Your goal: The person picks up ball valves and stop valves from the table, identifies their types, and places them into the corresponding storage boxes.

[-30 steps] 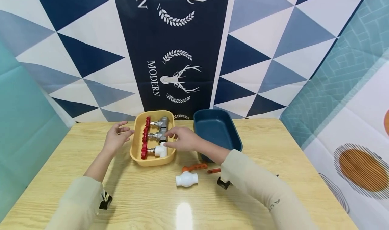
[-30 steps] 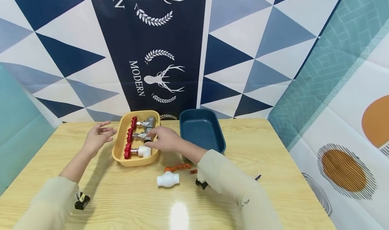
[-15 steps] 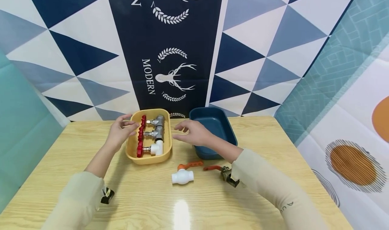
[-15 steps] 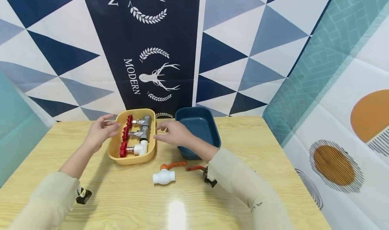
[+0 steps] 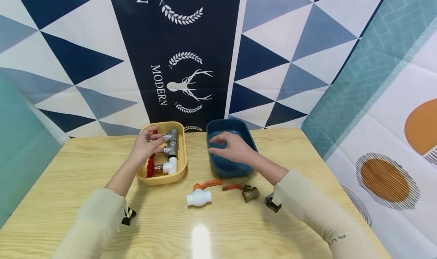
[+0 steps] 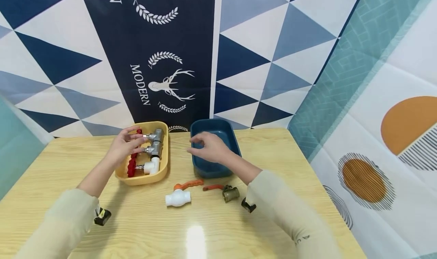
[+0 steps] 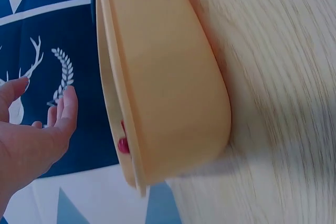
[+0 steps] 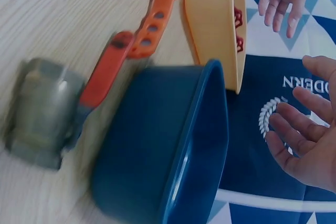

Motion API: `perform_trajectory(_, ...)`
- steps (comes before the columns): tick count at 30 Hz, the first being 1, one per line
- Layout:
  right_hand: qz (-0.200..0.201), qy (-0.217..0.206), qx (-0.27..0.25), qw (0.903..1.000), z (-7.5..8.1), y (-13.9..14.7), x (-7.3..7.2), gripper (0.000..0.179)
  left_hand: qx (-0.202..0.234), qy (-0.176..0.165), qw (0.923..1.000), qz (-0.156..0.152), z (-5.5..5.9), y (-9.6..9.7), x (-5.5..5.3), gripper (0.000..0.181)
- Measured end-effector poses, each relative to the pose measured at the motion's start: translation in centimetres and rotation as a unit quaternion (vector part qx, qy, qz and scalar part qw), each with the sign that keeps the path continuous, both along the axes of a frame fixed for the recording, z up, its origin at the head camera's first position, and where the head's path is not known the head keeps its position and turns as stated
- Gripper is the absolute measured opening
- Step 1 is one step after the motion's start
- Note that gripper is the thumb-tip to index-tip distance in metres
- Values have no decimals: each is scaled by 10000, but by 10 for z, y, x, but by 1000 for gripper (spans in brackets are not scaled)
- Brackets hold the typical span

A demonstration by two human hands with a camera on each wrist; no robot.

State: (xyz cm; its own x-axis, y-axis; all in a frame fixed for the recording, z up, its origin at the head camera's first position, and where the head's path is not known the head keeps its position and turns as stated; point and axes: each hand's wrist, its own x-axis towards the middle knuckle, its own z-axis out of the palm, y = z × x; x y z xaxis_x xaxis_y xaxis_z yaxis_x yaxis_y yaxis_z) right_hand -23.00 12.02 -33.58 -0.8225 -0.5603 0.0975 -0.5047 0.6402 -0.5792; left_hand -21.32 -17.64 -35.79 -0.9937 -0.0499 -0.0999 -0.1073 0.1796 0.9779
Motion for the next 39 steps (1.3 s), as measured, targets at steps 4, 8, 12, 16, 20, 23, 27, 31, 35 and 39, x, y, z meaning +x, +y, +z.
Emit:
perform_trajectory(4,-93,-1,3,10000,0,16,0,40,-10,26,9999,-134,-1,11,-4,64)
perform_trajectory(8,-114,30,-22,9999,0,29,2,39,20,-37,9998,-214,-4,21,-8,66)
perform_trajectory(12,-160,55,-45,9998,-2,42,3,36,120,-106,9994,-293,-6,33,-12,67)
perform_trajectory(16,-136,3,-2,9999,-5,52,4,36,202,-114,9991,-363,-9,45,-15,64)
perform_trajectory(20,-115,-37,27,9999,-8,63,6,37,271,-120,9985,-467,-13,55,-17,60)
perform_trajectory(23,-116,-16,-2,9999,-11,71,8,36,310,-187,9980,-526,-15,64,-18,60)
perform_trajectory(27,-74,-37,-74,9999,-14,83,11,35,318,-280,9977,-534,-19,74,-20,60)
perform_trajectory(31,-88,-201,-111,9997,-15,93,16,36,468,-290,9970,-538,-23,85,-21,59)
perform_trajectory(35,-150,-318,-97,9993,-17,101,20,36,508,-348,9966,-555,-26,95,-21,59)
perform_trajectory(39,-170,-332,-88,9993,-19,106,24,37,426,-349,9966,-618,-29,104,-23,59)
